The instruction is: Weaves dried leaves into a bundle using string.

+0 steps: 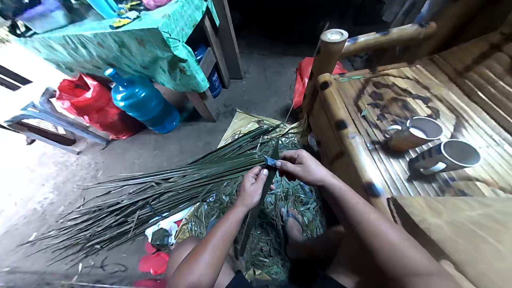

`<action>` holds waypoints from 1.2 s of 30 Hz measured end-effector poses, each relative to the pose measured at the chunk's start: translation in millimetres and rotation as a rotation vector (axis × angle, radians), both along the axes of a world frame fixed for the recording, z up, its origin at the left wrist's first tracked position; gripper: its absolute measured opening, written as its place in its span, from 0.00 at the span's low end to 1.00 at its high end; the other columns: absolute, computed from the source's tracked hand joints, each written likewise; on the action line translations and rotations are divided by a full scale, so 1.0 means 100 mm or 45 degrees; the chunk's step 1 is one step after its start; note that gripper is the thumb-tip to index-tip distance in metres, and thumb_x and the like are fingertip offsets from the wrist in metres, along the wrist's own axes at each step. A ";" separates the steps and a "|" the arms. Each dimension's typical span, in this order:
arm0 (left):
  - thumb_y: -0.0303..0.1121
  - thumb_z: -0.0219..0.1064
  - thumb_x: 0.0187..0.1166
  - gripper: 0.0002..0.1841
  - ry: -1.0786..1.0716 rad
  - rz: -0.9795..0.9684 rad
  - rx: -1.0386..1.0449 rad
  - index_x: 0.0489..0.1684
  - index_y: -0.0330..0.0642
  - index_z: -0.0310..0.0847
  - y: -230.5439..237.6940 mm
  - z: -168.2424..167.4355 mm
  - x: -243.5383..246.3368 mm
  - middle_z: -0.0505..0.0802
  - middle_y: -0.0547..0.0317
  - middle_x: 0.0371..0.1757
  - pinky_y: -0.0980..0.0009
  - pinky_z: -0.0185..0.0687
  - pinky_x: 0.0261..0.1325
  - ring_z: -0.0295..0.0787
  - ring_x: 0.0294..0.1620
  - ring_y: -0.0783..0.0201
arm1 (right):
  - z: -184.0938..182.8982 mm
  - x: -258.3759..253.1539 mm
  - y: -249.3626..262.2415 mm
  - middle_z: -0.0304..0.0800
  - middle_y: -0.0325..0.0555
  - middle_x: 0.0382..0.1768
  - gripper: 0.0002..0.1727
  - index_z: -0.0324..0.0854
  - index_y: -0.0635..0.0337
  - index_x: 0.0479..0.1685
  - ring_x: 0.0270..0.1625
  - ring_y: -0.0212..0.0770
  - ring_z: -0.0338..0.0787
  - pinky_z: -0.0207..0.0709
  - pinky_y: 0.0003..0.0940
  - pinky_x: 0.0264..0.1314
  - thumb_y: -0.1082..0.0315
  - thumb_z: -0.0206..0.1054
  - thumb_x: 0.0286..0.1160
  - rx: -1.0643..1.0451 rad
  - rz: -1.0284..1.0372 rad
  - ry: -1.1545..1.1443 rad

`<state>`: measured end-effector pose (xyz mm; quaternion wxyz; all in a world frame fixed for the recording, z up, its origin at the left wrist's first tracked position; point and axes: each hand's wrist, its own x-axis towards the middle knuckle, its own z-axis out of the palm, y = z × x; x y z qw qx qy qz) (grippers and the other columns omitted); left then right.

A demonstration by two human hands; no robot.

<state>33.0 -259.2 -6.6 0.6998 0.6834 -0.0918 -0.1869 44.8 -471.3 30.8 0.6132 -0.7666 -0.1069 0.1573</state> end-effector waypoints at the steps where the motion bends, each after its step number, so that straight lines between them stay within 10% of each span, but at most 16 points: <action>1: 0.29 0.48 0.93 0.13 0.003 -0.023 -0.006 0.52 0.31 0.79 0.00 0.00 0.00 0.94 0.55 0.38 0.65 0.95 0.42 0.95 0.35 0.62 | -0.01 0.01 -0.01 0.91 0.40 0.29 0.13 0.88 0.62 0.46 0.24 0.30 0.86 0.84 0.27 0.30 0.62 0.61 0.87 -0.007 -0.035 -0.058; 7: 0.32 0.47 0.94 0.14 0.086 -0.188 0.057 0.50 0.35 0.79 0.07 0.02 0.02 0.89 0.62 0.33 0.72 0.91 0.36 0.90 0.30 0.69 | 0.09 0.04 -0.26 0.90 0.44 0.29 0.13 0.86 0.64 0.52 0.23 0.35 0.86 0.85 0.31 0.27 0.64 0.61 0.86 0.194 -0.238 -0.258; 15: 0.36 0.42 0.93 0.15 0.168 -0.360 -0.132 0.44 0.46 0.77 0.16 0.04 0.10 0.78 0.74 0.21 0.84 0.68 0.19 0.70 0.15 0.80 | 0.00 0.02 -0.22 0.90 0.40 0.28 0.14 0.87 0.64 0.42 0.25 0.28 0.86 0.84 0.25 0.29 0.63 0.61 0.86 0.227 0.187 -0.316; 24: 0.37 0.47 0.92 0.13 0.196 -0.485 -0.127 0.40 0.48 0.77 0.15 0.03 -0.01 0.79 0.75 0.22 0.84 0.65 0.18 0.68 0.15 0.81 | 0.20 0.10 -0.59 0.89 0.38 0.29 0.11 0.87 0.59 0.48 0.22 0.28 0.83 0.82 0.24 0.25 0.63 0.62 0.87 0.366 -0.238 -0.492; 31: 0.37 0.48 0.93 0.13 0.137 -0.342 -0.186 0.44 0.46 0.79 0.12 0.06 0.04 0.84 0.73 0.26 0.84 0.71 0.20 0.74 0.18 0.80 | 0.01 0.00 -0.23 0.90 0.37 0.27 0.16 0.87 0.65 0.41 0.26 0.26 0.85 0.83 0.24 0.30 0.61 0.61 0.87 0.223 0.289 -0.286; 36: 0.38 0.49 0.93 0.13 0.124 -0.362 -0.220 0.42 0.47 0.78 0.14 0.07 0.03 0.79 0.76 0.20 0.84 0.67 0.19 0.70 0.15 0.80 | 0.06 0.06 -0.26 0.88 0.38 0.25 0.14 0.86 0.63 0.38 0.24 0.28 0.85 0.82 0.25 0.28 0.63 0.61 0.85 0.223 0.159 -0.401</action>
